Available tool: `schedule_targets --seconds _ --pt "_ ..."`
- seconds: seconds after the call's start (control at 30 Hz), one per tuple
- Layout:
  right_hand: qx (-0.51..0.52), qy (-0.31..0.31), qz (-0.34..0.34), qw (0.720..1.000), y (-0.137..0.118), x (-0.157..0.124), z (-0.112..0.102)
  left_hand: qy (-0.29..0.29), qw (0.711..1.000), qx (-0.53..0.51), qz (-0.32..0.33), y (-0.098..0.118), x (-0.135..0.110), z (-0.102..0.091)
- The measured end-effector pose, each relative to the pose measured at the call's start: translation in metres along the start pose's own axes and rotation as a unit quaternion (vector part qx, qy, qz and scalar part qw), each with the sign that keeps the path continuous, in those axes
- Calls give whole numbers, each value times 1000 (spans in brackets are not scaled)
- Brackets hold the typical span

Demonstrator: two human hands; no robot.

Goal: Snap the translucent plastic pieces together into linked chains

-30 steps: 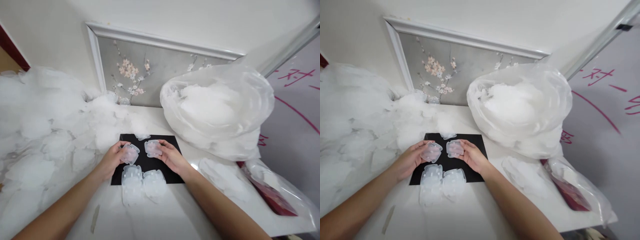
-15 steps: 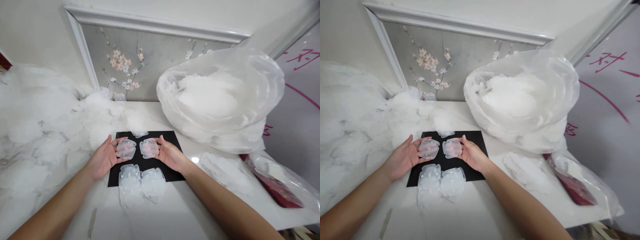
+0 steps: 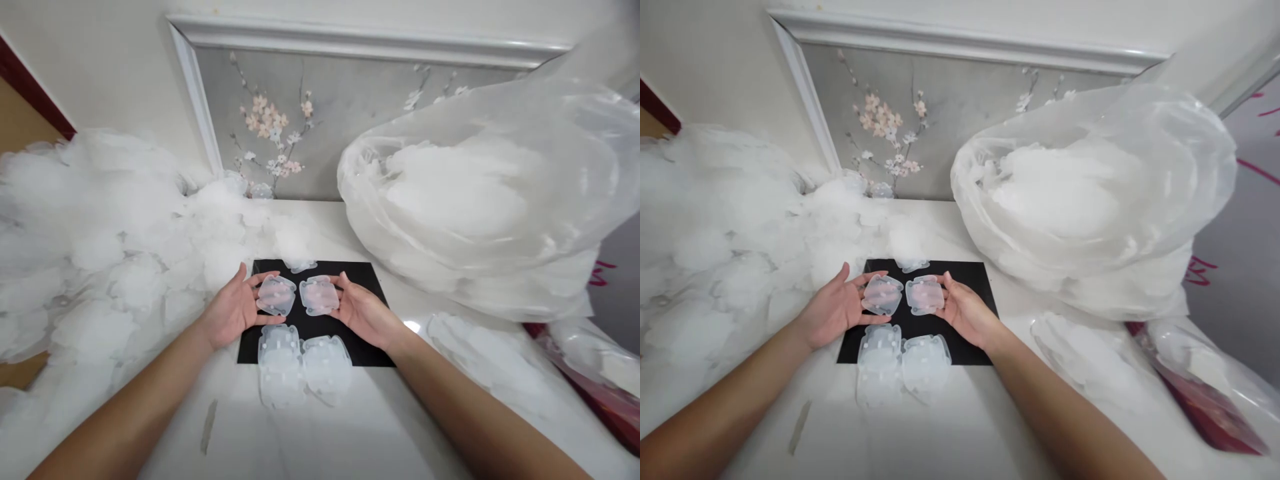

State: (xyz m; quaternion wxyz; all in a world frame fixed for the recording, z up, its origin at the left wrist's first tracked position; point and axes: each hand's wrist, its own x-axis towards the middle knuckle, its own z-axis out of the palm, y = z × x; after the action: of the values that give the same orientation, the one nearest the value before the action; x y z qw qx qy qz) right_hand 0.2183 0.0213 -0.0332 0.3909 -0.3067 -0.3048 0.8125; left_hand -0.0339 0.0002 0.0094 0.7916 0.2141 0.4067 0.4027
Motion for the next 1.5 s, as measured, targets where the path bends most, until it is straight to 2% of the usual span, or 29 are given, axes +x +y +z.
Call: schedule_targets --seconds 0.37,0.53,0.7,0.87,1.07,1.17,1.27,1.37,1.43,1.5 --pt "8 8 10 1000 -1 2 0 -21 1000 8 -2 0 -1 -1" --pt "10 -38 16 999 -7 -1 0 -29 999 14 1 1 -1 0" --pt "-19 -92 5 996 -11 -6 4 -29 994 48 91 0 3 -4" --pt "-96 -58 -72 991 -7 -5 6 -46 984 99 142 -2 3 -5" --pt "-133 -42 -94 986 -6 -4 3 2 981 104 166 -4 3 -1" --pt "-234 -11 -113 966 -1 -3 2 30 970 173 166 -6 3 -2" --pt "-358 34 -131 924 3 -4 4 39 950 265 158 -10 4 -5" --pt "-441 66 -150 883 3 -7 8 35 934 317 161 -12 5 -5" --pt "-457 74 -156 872 2 -8 9 36 924 344 163 -12 5 -3" --pt "-443 76 -152 880 1 -7 7 43 918 357 167 -12 5 -1"
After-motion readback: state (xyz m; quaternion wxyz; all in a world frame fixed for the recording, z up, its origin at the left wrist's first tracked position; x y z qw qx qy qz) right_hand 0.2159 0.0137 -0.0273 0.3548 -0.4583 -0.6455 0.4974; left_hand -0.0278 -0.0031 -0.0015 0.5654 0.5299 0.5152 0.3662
